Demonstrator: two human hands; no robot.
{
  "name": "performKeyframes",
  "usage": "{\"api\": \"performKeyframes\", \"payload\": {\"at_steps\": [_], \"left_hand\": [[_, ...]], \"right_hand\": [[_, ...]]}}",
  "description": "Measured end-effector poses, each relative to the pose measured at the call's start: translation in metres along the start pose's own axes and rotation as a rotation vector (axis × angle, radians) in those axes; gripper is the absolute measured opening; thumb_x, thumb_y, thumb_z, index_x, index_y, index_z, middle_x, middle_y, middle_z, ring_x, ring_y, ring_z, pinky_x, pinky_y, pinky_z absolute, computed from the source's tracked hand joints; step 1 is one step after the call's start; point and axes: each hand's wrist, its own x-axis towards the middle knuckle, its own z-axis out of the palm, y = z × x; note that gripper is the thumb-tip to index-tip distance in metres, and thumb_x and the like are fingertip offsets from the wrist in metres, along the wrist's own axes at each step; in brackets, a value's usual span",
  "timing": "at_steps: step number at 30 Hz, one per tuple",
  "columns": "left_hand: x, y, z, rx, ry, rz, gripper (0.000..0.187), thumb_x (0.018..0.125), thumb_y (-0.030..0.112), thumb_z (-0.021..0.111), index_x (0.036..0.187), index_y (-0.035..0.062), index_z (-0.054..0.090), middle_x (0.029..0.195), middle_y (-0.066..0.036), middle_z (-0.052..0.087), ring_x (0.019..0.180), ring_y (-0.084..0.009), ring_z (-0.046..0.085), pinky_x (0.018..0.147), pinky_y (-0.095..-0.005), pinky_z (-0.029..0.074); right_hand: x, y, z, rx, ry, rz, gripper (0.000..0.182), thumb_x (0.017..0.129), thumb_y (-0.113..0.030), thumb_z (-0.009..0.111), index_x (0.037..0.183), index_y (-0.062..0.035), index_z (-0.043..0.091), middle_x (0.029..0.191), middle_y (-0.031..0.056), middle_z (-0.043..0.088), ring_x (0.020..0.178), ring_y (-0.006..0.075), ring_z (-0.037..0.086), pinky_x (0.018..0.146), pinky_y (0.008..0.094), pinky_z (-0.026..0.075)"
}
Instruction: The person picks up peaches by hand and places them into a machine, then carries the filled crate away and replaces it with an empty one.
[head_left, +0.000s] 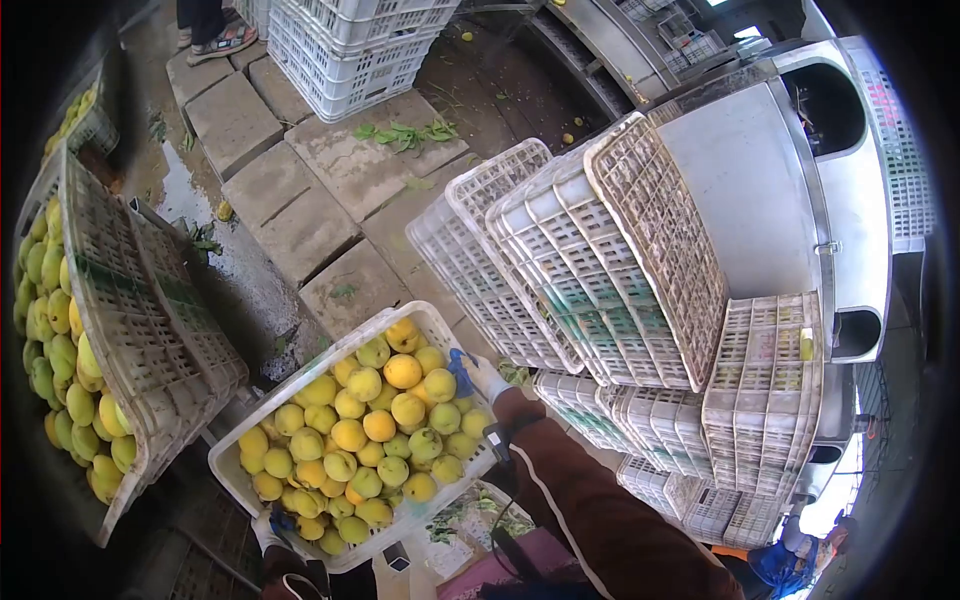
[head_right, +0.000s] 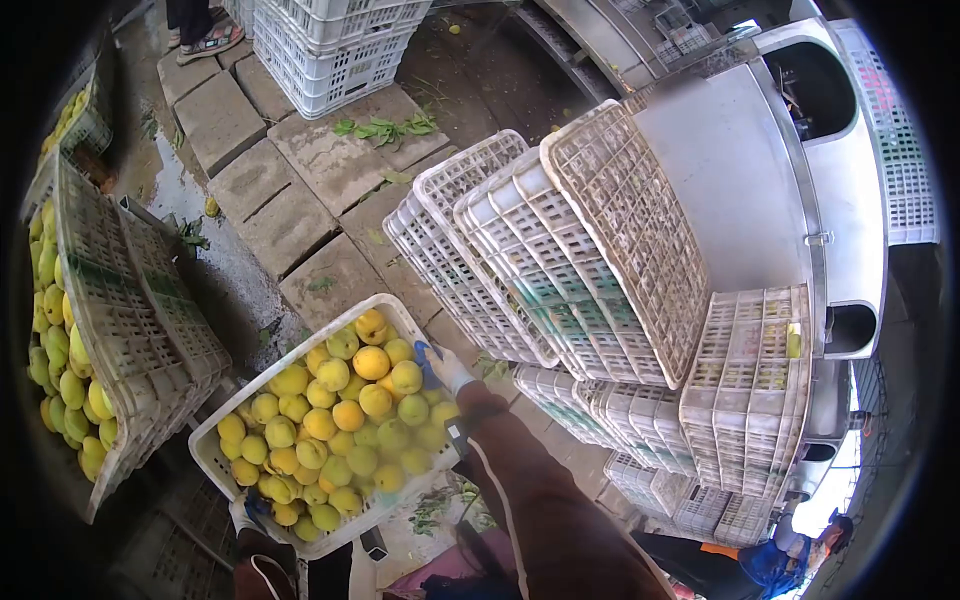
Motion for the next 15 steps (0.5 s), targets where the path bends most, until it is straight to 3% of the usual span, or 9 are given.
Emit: {"api": "performKeyframes", "payload": {"at_steps": [1, 2, 3, 5, 6, 8, 12, 14, 15], "left_hand": [[0.011, -0.001, -0.005, -0.009, -0.105, -0.041, 0.012, 0.086, 0.012, 0.057, 0.079, 0.0038, 0.055, 0.055, -0.008, 0.051, 0.039, -0.0230, 0.048, 0.035, -0.0345, 0.038], [0.007, -0.004, 0.008, -0.024, 0.076, 0.076, 0.010, 0.086, 0.011, 0.057, 0.080, 0.0030, 0.056, 0.055, -0.009, 0.051, 0.040, -0.0242, 0.049, 0.036, -0.0362, 0.039], [0.010, -0.003, 0.001, -0.182, -0.097, -0.044, 0.009, 0.085, 0.010, 0.057, 0.081, 0.0022, 0.056, 0.055, -0.009, 0.051, 0.040, -0.0252, 0.050, 0.036, -0.0379, 0.039], [-0.017, -0.002, 0.008, 0.030, -0.013, 0.074, 0.006, 0.082, 0.005, 0.059, 0.081, 0.0022, 0.054, 0.054, -0.009, 0.050, 0.039, -0.0267, 0.049, 0.036, -0.0399, 0.039], [-0.039, -0.002, 0.008, -0.069, -0.116, 0.126, 0.010, 0.080, 0.005, 0.063, 0.083, 0.0012, 0.054, 0.053, -0.010, 0.050, 0.038, -0.0270, 0.048, 0.035, -0.0401, 0.039], [-0.067, 0.006, 0.001, 0.004, -0.092, 0.057, 0.014, 0.076, 0.000, 0.065, 0.085, 0.0007, 0.054, 0.056, -0.008, 0.051, 0.041, -0.0231, 0.049, 0.037, -0.0366, 0.039], [-0.112, -0.005, -0.070, -0.242, -0.260, -0.167, 0.010, 0.077, 0.002, 0.061, 0.071, 0.0021, 0.053, 0.053, -0.008, 0.048, 0.039, -0.0233, 0.045, 0.036, -0.0390, 0.039], [-0.142, -0.009, -0.108, -0.234, -0.200, -0.188, 0.008, 0.075, -0.001, 0.060, 0.078, 0.0004, 0.053, 0.056, -0.009, 0.050, 0.042, -0.0231, 0.049, 0.038, -0.0381, 0.043], [-0.173, 0.003, -0.119, -0.198, -0.159, -0.216, 0.012, 0.079, 0.005, 0.055, 0.069, 0.0063, 0.049, 0.053, -0.006, 0.046, 0.040, -0.0222, 0.043, 0.042, -0.0381, 0.039]], "right_hand": [[-0.002, 0.006, 0.003, 0.058, -0.016, 0.013, 0.043, 0.093, -0.041, 0.053, 0.108, -0.0016, 0.062, 0.083, 0.0095, 0.066, 0.077, 0.0218, 0.063, 0.072, 0.0335, 0.049], [0.003, 0.000, 0.004, 0.112, -0.037, 0.015, 0.042, 0.093, -0.040, 0.053, 0.107, -0.0015, 0.062, 0.081, 0.0080, 0.066, 0.073, 0.0207, 0.062, 0.069, 0.0329, 0.049], [0.000, -0.024, 0.000, 0.077, -0.041, 0.106, 0.040, 0.093, -0.040, 0.053, 0.104, -0.0030, 0.063, 0.078, 0.0070, 0.065, 0.068, 0.0191, 0.061, 0.063, 0.0329, 0.049], [0.002, -0.048, -0.012, 0.095, -0.069, 0.228, 0.036, 0.093, -0.039, 0.054, 0.099, -0.0057, 0.064, 0.073, 0.0051, 0.063, 0.057, 0.0158, 0.058, 0.051, 0.0329, 0.046], [0.009, -0.041, -0.015, 0.144, -0.090, 0.267, 0.034, 0.093, -0.039, 0.054, 0.097, -0.0069, 0.064, 0.070, 0.0043, 0.062, 0.052, 0.0141, 0.056, 0.046, 0.0329, 0.044], [0.011, -0.051, -0.019, 0.097, -0.070, 0.277, 0.034, 0.093, -0.040, 0.054, 0.092, -0.0074, 0.064, 0.066, 0.0034, 0.061, 0.050, 0.0149, 0.056, 0.043, 0.0327, 0.043], [-0.057, -0.097, -0.031, 0.087, -0.193, 0.327, 0.037, 0.094, -0.043, 0.051, 0.088, -0.0082, 0.062, 0.063, 0.0043, 0.059, 0.048, 0.0159, 0.054, 0.044, 0.0327, 0.042], [-0.094, -0.118, -0.028, 0.041, -0.215, 0.354, 0.038, 0.095, -0.042, 0.049, 0.087, -0.0071, 0.060, 0.062, 0.0050, 0.057, 0.049, 0.0171, 0.053, 0.045, 0.0333, 0.042], [-0.122, -0.149, -0.030, 0.032, -0.255, 0.348, 0.039, 0.095, -0.043, 0.048, 0.086, -0.0063, 0.059, 0.063, 0.0057, 0.056, 0.049, 0.0180, 0.052, 0.045, 0.0339, 0.041]]}}
